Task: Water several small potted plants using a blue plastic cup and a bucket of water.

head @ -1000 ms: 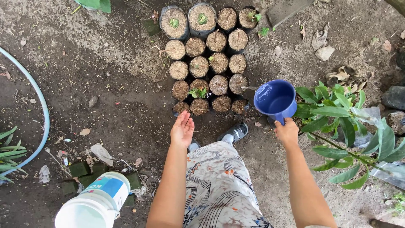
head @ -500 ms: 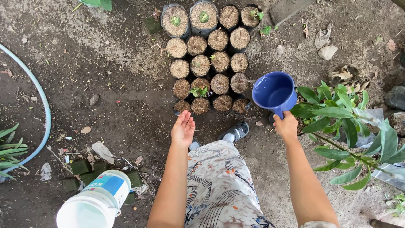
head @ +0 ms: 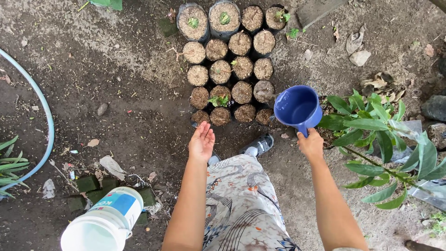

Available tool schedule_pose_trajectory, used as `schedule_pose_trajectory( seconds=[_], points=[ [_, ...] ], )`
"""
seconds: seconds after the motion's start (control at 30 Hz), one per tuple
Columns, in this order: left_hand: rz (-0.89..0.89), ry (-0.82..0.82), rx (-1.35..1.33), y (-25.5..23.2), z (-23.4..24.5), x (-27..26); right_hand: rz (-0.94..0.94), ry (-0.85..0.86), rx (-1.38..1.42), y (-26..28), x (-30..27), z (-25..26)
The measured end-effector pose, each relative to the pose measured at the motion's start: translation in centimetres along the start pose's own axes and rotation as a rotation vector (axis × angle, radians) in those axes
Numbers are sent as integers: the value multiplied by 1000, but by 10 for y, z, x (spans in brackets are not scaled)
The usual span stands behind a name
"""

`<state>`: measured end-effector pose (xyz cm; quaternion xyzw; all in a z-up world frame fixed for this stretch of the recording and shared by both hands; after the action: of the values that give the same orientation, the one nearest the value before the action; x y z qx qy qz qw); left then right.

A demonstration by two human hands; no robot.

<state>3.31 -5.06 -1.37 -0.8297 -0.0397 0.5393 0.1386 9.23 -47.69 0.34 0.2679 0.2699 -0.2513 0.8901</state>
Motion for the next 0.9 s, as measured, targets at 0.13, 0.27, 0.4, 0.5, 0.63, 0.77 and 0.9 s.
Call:
schedule_pose_trajectory(
  seconds=[0.13, 0.27, 0.4, 0.5, 0.63, 0.77, 0.9],
  points=[
    [0, -12, 3, -4, -1, -2, -26, -1, -19, -6, -3, 1],
    [0, -13, 5, -6, 0, 0, -49, 3, -28, -9, -6, 4],
    [-5, -15, 4, -7, -1, 1, -59, -3, -78, -17, 1, 4],
    [2, -1, -5, -6, 0, 5, -15, -62, -108, -15, 5, 10],
    [5, -5, -12, -7, -1, 6, -25, -56, -114, -10, 12, 14],
    [1, -2, -16, -10, 1, 7, 16, -88, -117, -5, 21, 16],
    [-3, 13, -32, -18, 5, 7, 24, -94, -111, 3, 25, 17]
  ],
)
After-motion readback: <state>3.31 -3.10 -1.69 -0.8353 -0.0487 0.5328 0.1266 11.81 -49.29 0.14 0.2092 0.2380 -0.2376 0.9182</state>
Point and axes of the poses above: each hand's wrist, its own x-axis towards the middle knuckle, its own z-axis out of the back of the hand, y = z × x, the point moved 7 cm from there along x, towards the middle knuckle, and after that the axes turned 14 degrees about -x, right-handed, at the moved point
